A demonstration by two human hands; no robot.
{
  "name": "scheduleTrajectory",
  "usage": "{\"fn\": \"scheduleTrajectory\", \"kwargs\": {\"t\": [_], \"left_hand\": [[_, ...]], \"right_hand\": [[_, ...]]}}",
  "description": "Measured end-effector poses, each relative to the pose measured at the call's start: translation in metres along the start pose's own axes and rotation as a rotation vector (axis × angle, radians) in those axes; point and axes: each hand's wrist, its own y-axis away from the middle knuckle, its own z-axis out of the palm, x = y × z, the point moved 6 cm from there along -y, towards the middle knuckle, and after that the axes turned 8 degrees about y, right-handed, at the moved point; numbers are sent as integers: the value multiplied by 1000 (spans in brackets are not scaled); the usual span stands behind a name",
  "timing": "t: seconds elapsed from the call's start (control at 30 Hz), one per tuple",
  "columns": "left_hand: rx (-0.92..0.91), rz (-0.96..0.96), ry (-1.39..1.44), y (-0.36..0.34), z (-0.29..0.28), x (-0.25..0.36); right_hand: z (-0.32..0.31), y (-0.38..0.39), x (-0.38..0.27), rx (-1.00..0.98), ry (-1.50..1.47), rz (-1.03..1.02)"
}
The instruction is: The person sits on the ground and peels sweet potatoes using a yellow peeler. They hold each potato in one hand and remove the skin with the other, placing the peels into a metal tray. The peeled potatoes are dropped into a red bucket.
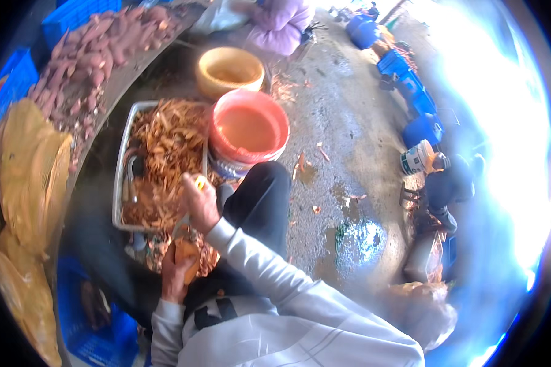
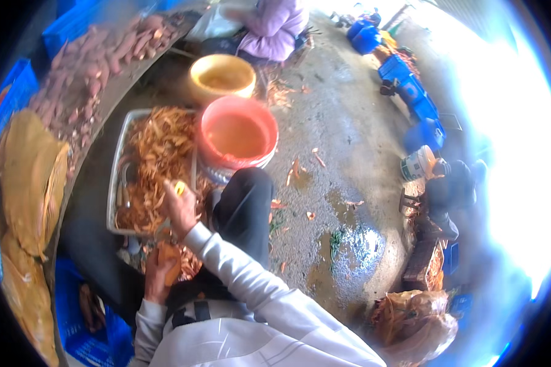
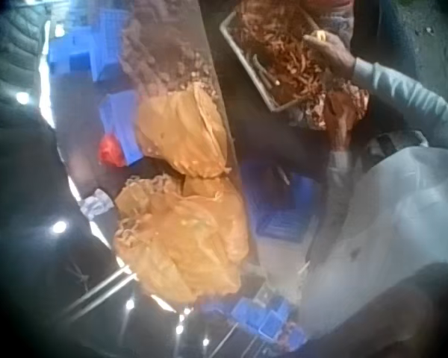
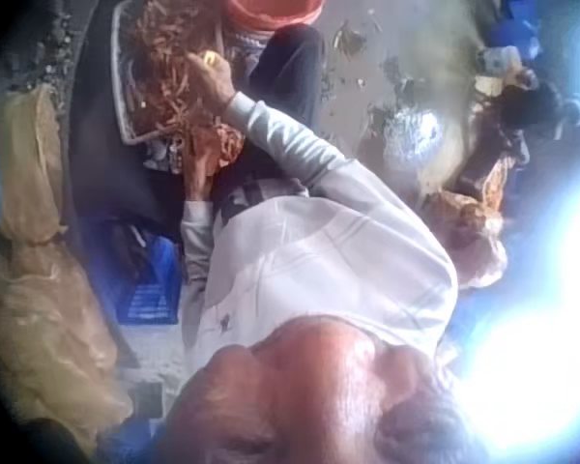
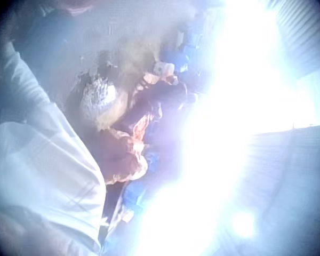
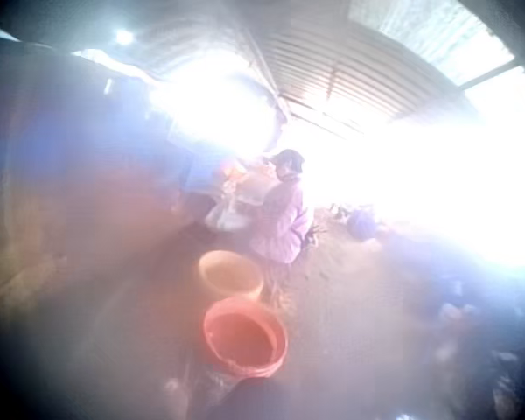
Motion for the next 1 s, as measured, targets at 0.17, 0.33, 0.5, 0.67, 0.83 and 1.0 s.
{"fn": "scheduleTrajectory", "kwargs": {"t": [0.17, 0.33, 0.5, 0.67, 0.83, 1.0], "left_hand": [[-43, 55, -39, 6, 19, 6], [-31, 44, 121, -1, 14, -15], [-36, 34, 150, -1, 12, -6], [-27, 52, 139, 14, 39, 10], [-62, 17, 155, 14, 35, 4], [-98, -62, 279, 8, 8, -16]], "right_hand": [[-7, 5, -25, 87, -186, 153], [-18, 13, -34, 242, -152, 79], [3, 26, -61, 132, -110, -54], [0, 25, -61, 140, -68, -48], [-6, 24, -66, 191, -115, -48], [-6, 19, -96, 161, 14, -223]]}}
